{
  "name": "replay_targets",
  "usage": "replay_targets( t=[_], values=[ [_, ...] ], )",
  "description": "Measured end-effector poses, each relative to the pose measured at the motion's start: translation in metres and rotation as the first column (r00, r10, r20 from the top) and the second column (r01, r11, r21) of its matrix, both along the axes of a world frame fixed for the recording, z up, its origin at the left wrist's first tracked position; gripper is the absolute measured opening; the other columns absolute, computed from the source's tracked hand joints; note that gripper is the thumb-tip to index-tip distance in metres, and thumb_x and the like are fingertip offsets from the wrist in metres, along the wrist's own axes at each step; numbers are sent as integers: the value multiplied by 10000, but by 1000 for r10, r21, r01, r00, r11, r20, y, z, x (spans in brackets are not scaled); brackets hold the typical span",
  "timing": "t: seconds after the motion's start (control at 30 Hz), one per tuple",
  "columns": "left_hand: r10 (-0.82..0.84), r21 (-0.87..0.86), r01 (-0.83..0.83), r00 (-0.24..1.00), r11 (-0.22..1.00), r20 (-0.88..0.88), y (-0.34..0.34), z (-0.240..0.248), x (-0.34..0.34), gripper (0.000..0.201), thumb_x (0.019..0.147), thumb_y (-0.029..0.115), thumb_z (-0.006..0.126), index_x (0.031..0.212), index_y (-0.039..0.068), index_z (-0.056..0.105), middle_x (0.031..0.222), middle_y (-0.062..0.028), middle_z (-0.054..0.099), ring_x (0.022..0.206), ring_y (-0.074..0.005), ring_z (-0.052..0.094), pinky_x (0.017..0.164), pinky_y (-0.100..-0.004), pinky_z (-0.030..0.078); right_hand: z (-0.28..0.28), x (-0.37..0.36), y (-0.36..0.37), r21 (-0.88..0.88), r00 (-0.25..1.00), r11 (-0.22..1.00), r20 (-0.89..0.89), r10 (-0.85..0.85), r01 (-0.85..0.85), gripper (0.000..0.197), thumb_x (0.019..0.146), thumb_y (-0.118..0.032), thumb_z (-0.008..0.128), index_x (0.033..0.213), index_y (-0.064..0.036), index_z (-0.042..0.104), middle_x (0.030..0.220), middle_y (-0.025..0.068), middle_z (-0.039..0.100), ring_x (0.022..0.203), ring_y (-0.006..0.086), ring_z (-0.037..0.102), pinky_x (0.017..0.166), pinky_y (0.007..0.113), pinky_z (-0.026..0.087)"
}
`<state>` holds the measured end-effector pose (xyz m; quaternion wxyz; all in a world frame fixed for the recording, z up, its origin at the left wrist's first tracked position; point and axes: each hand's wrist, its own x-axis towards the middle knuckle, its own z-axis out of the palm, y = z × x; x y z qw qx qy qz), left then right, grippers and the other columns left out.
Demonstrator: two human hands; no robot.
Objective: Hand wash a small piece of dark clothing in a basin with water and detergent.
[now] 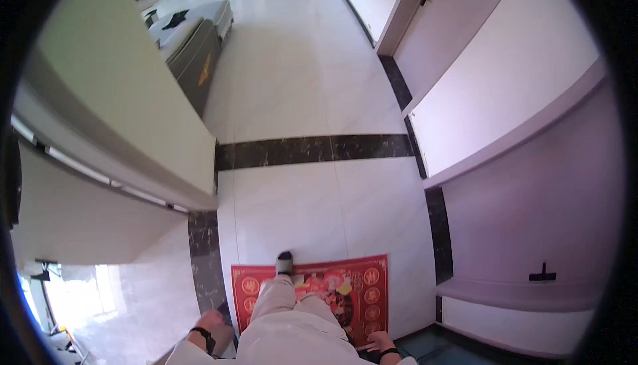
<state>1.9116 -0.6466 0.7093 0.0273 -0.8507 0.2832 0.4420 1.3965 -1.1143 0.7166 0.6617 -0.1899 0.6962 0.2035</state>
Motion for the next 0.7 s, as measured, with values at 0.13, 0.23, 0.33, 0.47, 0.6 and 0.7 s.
replay_targets(
  t=[0.13,0.23,0.33,0.47,0.6,0.7],
  values=[
    [63,-266,19,953,964,295,-192,-23,195,291,802,359,667,884,81,696,893,-137,690,884,-317,668,762,-430,542,7,130,-130,-494,987,864,-162,18,-97,151,770,-103,648,821,38,634,733,150,650,591,279,685,503,401,579],
    [254,-488,-44,892,871,374,-412,89,308,352,799,389,714,716,63,612,665,-102,635,660,-319,641,597,-430,494,11,215,-237,-669,964,721,-266,-7,-179,221,809,-179,650,847,39,653,663,134,661,533,235,670,467,366,563],
    [251,-577,105,827,810,503,-572,178,384,440,821,327,712,604,38,463,535,-111,494,510,-316,511,507,-426,383,46,330,-363,-795,985,587,-172,23,-152,303,833,-266,661,911,27,677,713,141,681,523,205,659,459,338,542],
    [391,-847,318,780,427,490,-763,264,440,475,839,92,678,553,38,302,493,-102,321,438,-269,320,463,-381,247,58,436,-551,-877,994,474,-29,105,-75,335,886,-268,639,1068,12,654,826,98,693,693,175,688,595,336,568],
    [382,-886,422,799,194,464,-900,323,495,480,833,-47,639,575,26,240,515,-75,230,452,-210,245,470,-352,180,108,590,-737,-964,898,88,-199,392,-252,373,894,-343,643,1026,5,675,962,182,706,857,302,696,793,354,539],
    [325,-855,503,793,125,515,-998,362,530,471,822,-92,606,562,34,234,503,-64,238,436,-203,259,469,-346,184,171,702,-856,-998,891,-14,-61,449,-61,367,906,-352,633,1047,-16,676,984,183,705,862,294,698,779,351,538]
  ],
)
